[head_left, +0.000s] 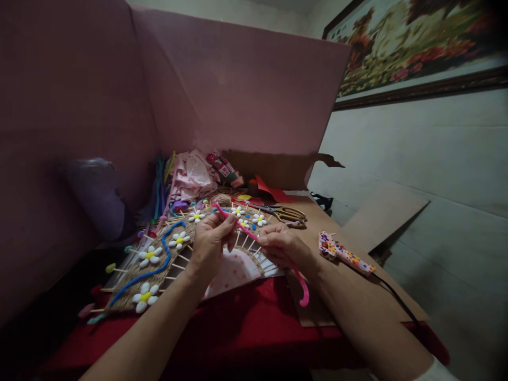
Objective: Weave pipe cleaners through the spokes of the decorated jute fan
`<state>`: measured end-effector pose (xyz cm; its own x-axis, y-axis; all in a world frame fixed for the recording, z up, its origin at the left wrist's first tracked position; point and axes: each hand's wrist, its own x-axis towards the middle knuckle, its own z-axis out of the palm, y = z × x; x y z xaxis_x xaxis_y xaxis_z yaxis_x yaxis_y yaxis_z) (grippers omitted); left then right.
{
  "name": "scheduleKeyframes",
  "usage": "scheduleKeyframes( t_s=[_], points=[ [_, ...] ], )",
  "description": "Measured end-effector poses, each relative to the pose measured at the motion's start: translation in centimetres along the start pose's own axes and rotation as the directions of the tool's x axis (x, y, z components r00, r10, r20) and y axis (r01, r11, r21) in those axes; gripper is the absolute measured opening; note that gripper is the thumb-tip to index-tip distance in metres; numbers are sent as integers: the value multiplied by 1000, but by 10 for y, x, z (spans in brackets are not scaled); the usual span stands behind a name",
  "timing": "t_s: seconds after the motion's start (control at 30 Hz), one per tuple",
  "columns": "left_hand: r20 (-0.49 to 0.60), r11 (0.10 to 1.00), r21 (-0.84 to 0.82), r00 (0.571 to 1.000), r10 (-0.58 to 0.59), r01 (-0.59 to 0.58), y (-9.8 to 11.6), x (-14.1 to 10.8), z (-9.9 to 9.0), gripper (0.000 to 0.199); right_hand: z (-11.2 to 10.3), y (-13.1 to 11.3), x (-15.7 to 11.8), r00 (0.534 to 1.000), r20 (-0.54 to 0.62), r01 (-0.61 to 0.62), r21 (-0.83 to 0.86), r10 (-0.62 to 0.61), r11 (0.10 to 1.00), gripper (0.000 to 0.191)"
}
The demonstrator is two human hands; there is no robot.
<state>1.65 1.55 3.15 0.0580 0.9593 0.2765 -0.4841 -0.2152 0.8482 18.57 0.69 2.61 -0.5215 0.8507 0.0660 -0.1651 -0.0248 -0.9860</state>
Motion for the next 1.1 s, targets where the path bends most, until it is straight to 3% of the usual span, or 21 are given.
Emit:
scheduleKeyframes(
  t_s=[0.17,0.37,0.47,0.57,0.67,0.73,0.93,1.1],
  points=[
    [-53,1000,-17,999,-5,4,5,2,-5,24,-6,0,0,998,54,35,95,-40,995,25],
    [-9,994,-100,999,-48,47,5,2,-3,22,-10,-3,1,989,-45,149,193,-143,970,26],
    [19,983,-160,996,-91,92,3,-1,3,21,-3,2,5,966,-127,239,119,-224,964,24],
    [69,978,-153,988,-135,144,-2,-5,8,21,7,9,9,930,-172,331,2,-326,944,34],
    [117,979,-105,979,-165,177,-7,-9,10,20,13,13,12,886,-245,384,-86,-393,919,20],
    [122,984,-69,980,-156,165,-9,-10,9,20,13,12,12,853,-301,404,-137,-426,905,22],
    [62,989,149,998,-3,-6,-8,-12,9,16,7,9,13,794,-379,429,-204,-475,880,23],
    [64,898,432,996,66,-87,-10,-14,13,6,1,8,14,738,-442,442,-256,-511,860,23]
  ],
)
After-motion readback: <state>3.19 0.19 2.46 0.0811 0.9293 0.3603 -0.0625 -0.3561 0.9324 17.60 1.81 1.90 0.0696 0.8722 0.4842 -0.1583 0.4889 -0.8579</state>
